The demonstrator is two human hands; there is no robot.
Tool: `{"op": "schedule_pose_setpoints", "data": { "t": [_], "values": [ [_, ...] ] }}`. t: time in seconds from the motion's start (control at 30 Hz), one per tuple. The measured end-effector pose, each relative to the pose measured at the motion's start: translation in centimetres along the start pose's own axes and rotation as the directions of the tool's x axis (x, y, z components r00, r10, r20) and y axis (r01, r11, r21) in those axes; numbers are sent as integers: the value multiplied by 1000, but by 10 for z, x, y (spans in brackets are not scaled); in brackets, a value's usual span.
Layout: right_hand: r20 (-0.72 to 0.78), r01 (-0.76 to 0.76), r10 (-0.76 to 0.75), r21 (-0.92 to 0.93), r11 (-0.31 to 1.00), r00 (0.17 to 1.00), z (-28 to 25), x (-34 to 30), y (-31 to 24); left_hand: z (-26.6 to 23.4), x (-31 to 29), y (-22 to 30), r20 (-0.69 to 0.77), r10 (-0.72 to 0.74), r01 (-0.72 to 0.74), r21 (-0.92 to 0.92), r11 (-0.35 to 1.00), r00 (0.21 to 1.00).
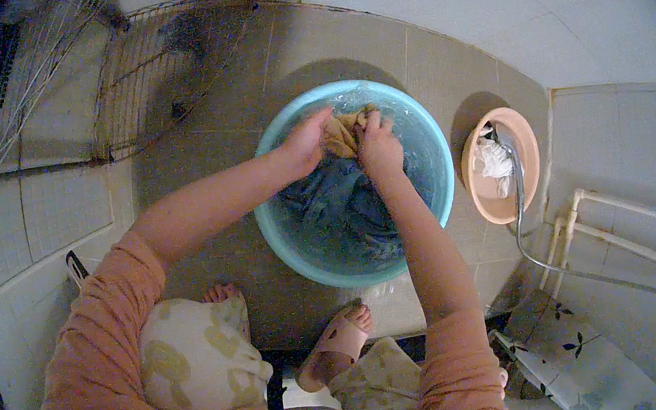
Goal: The person sits on the bathroom floor and hand washes several items of clothing in a blue basin using a handheld shower head. They scrub and rinse the clothes, then wring them out and place them into a separate pink basin.
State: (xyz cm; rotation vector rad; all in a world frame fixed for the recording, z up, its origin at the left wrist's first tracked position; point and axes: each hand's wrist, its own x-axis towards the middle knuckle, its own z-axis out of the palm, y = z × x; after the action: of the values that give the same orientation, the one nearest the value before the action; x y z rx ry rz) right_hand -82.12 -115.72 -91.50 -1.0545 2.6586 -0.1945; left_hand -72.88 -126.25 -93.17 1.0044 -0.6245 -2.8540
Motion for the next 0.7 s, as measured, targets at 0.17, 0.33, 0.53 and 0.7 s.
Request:
{"op": "schedule_pose_setpoints", "data": {
  "t": [0.17, 0.33, 0.53, 0.7],
  "values": [
    [127, 36, -25, -84, 996, 992, 26, 17, 18, 8, 4, -11, 11, -31, 30, 87, 996, 999],
    [-206, 77, 59, 592, 802, 977, -20, -18, -41, 10, -9, 2, 139, -37, 42, -29, 999, 990],
    [-454, 484, -333, 271, 832, 827, -53, -48, -94, -9, -2, -6, 441, 43, 54, -205, 977, 896],
    [-430, 314, -238, 115, 942, 871, -36, -6, -28, 6, 8, -15, 249, 35, 19, -212, 977, 968]
  ]
}}
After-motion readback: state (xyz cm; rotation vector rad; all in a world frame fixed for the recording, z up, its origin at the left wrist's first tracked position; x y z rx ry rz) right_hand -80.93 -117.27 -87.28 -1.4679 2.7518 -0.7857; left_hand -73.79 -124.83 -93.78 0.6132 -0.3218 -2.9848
